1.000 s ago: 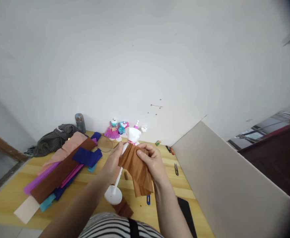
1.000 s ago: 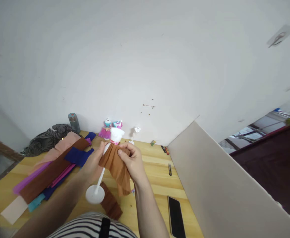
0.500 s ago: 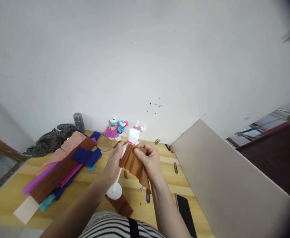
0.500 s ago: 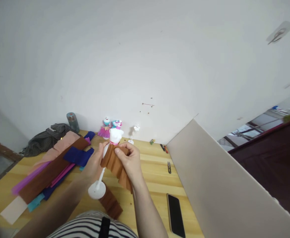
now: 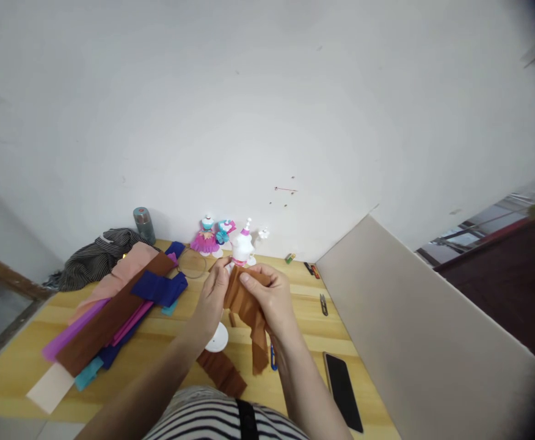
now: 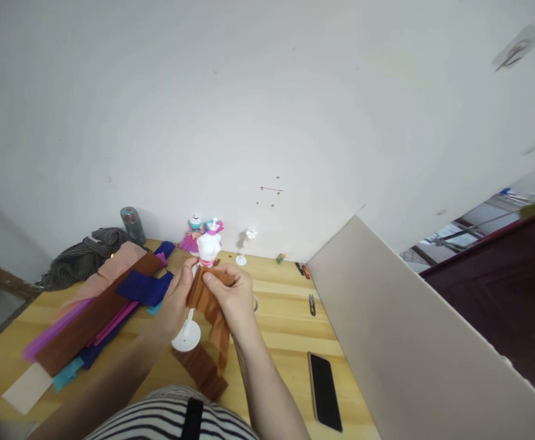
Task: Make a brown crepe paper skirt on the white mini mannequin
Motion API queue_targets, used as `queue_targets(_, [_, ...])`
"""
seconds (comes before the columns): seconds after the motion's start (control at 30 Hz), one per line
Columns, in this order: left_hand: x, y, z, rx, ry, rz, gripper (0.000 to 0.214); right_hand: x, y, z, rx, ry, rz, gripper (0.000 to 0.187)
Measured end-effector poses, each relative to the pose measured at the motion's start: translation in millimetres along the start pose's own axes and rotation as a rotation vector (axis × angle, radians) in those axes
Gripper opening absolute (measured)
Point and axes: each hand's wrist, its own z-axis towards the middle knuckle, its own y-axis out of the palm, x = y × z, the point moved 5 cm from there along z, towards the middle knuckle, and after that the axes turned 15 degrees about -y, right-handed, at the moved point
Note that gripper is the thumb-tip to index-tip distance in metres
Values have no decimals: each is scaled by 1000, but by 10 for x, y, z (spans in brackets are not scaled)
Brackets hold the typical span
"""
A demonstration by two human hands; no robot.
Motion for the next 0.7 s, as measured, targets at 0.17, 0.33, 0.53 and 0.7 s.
queue_targets(0.17, [85,28,-60,76,102,259,50,29,12,-10,35,117,143,29])
queue_targets(0.33, [154,71,-100,73,138,366,51,45,-1,9,60,13,50,27])
queue_targets(0.53, [137,90,-98,26,133,342,46,-32,18,4,45,-128,-160,26])
queue_targets(0.7, [116,93,-69,21,90,279,45,-46,51,-7,39,-122,-142,26])
